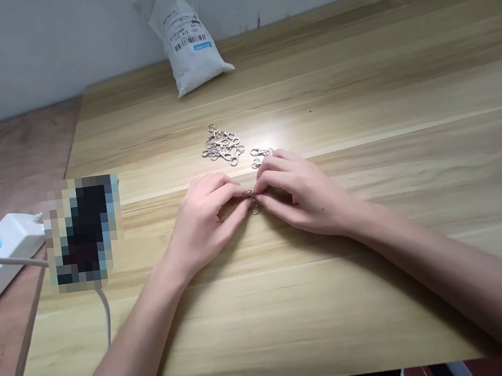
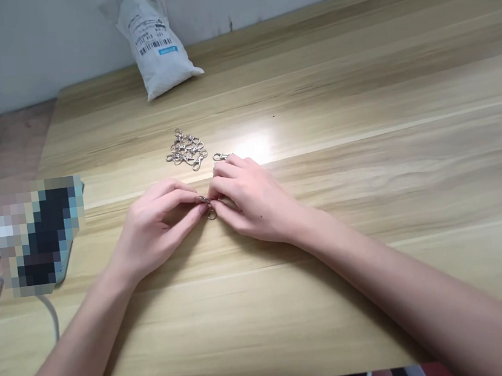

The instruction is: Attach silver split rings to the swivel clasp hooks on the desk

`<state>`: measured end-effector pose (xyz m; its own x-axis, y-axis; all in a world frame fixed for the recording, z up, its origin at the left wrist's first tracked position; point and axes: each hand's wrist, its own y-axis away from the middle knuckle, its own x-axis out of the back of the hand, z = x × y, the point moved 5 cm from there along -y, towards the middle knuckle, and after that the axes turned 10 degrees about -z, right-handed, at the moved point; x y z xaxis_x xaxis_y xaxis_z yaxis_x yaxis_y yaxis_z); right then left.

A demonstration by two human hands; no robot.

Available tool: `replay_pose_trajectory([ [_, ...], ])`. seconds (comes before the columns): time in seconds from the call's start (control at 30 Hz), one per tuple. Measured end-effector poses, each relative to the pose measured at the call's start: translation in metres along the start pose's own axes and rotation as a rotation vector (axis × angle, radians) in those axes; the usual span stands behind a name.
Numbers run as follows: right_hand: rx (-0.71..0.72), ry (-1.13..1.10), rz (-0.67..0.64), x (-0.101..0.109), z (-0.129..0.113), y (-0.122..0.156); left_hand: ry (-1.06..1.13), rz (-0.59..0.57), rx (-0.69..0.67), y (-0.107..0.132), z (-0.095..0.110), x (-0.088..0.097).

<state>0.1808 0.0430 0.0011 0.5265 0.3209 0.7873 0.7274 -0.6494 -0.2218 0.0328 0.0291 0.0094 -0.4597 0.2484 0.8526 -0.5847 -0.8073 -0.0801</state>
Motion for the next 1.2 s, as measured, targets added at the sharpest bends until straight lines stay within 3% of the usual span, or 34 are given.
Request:
replay_pose_trajectory([
  [0.43, 0.01, 0.011, 0.008, 0.001, 0.0, 0.0, 0.149, 0.079, 0.057, 0.001, -0.001, 0.006],
  [0.9, 0.012, 0.135, 0.007, 0.002, -0.004, -0.001, 0.089, 0.113, 0.022, 0.001, 0.004, 0.008],
  [1.2, 0.07, 0.181, 0.227, 0.012, -0.008, 0.002, 0.003, 0.111, 0.073, 0.0, 0.002, 0.01],
])
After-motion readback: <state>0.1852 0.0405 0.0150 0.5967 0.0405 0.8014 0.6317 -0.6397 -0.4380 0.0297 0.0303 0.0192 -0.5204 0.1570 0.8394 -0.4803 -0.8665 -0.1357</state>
